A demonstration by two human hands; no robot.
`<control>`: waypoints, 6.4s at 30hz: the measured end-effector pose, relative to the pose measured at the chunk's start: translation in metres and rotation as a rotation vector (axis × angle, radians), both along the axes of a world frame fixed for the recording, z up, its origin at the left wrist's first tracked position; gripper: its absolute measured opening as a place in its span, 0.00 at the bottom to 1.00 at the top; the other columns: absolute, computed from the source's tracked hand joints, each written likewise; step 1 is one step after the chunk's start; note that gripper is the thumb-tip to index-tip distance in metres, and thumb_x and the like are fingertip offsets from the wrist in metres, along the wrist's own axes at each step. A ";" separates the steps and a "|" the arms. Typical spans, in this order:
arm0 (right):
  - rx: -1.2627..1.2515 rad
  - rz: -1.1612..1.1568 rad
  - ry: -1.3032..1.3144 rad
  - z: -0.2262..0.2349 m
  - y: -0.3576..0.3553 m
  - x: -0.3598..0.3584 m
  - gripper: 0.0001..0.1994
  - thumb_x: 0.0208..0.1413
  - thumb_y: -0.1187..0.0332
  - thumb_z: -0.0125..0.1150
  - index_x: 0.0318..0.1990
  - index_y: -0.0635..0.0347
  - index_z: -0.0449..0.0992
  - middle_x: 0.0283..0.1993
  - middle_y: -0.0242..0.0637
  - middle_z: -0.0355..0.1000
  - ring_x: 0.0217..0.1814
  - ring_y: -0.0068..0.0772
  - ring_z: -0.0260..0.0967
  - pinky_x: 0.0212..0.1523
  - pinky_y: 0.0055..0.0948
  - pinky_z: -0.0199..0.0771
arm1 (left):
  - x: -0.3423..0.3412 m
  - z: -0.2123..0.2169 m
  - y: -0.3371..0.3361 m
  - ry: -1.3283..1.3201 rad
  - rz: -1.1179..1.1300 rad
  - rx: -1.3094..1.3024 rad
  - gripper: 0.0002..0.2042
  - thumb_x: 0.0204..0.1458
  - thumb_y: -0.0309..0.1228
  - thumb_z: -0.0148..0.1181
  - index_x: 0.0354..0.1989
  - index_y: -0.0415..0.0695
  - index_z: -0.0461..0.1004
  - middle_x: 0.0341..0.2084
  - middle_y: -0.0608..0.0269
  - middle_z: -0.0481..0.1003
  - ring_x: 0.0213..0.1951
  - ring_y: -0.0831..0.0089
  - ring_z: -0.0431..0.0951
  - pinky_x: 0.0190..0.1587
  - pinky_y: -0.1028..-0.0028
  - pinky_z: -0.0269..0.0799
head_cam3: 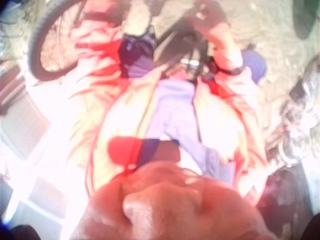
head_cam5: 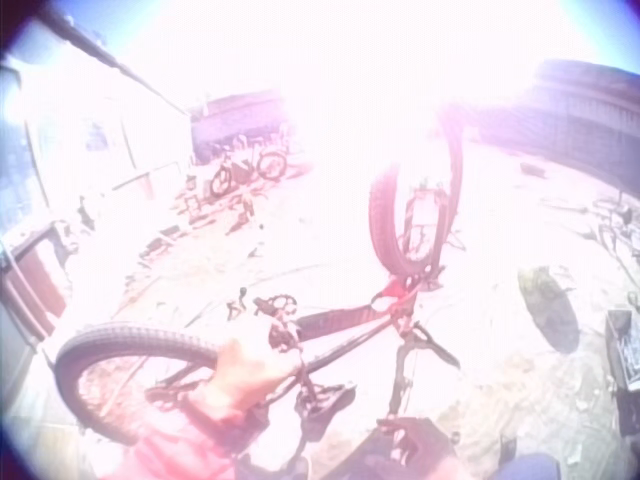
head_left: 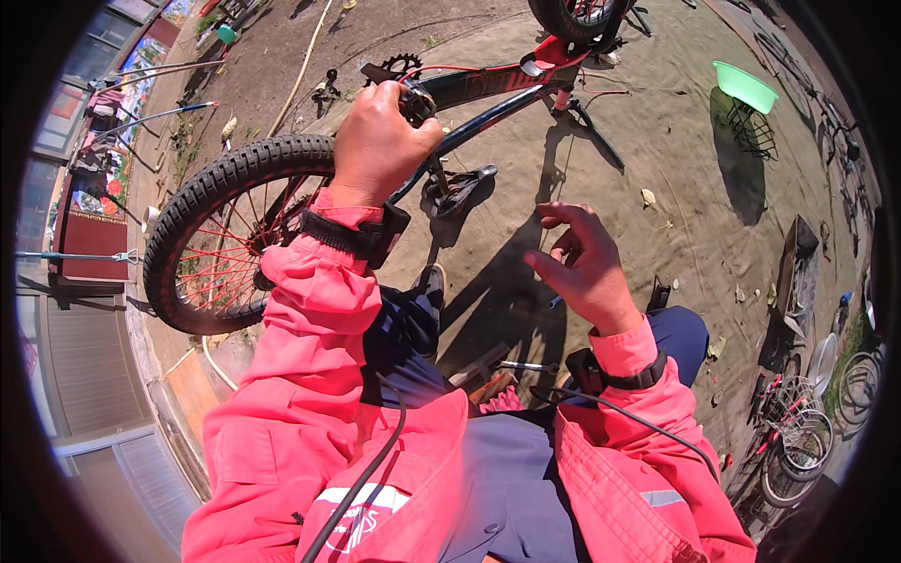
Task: The person assembles a bicycle crankset by attaching chainrings to the crank arms, then installs the crankset onto the bicycle frame. They also handle a small bearing and a rag while working.
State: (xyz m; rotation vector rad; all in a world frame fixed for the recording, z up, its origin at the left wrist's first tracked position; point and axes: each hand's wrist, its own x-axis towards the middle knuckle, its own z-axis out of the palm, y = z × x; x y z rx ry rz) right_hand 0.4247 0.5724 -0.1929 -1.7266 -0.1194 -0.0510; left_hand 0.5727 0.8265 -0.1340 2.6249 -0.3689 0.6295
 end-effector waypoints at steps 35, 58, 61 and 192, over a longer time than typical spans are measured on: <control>0.320 0.080 0.245 -0.066 0.101 0.167 0.16 0.63 0.64 0.63 0.52 0.66 0.77 0.38 0.33 0.77 0.31 0.18 0.71 0.31 0.21 0.73 | 0.020 -0.090 -0.015 -0.021 0.273 0.085 0.22 0.45 0.39 0.73 0.46 0.44 0.76 0.43 0.50 0.75 0.45 0.51 0.78 0.46 0.58 0.77; 0.358 0.026 0.199 -0.067 0.123 0.209 0.09 0.62 0.70 0.63 0.45 0.66 0.81 0.34 0.33 0.80 0.31 0.18 0.72 0.31 0.21 0.73 | 0.022 -0.082 -0.007 0.121 0.355 -0.111 0.18 0.52 0.33 0.66 0.46 0.42 0.67 0.34 0.49 0.80 0.36 0.48 0.82 0.39 0.54 0.77; 0.406 0.047 0.221 -0.070 0.124 0.211 0.08 0.63 0.71 0.62 0.44 0.66 0.80 0.32 0.32 0.79 0.29 0.17 0.71 0.30 0.21 0.73 | 0.016 -0.091 -0.002 0.129 0.317 -0.246 0.18 0.49 0.34 0.67 0.44 0.40 0.69 0.37 0.47 0.80 0.38 0.46 0.81 0.44 0.54 0.76; -0.020 0.308 -0.285 0.029 0.087 0.214 0.10 0.67 0.73 0.60 0.51 0.68 0.78 0.44 0.38 0.80 0.50 0.25 0.78 0.54 0.26 0.77 | 0.025 -0.101 -0.029 0.571 0.255 -1.659 0.08 0.66 0.32 0.55 0.40 0.40 0.76 0.32 0.62 0.81 0.27 0.71 0.84 0.20 0.77 0.69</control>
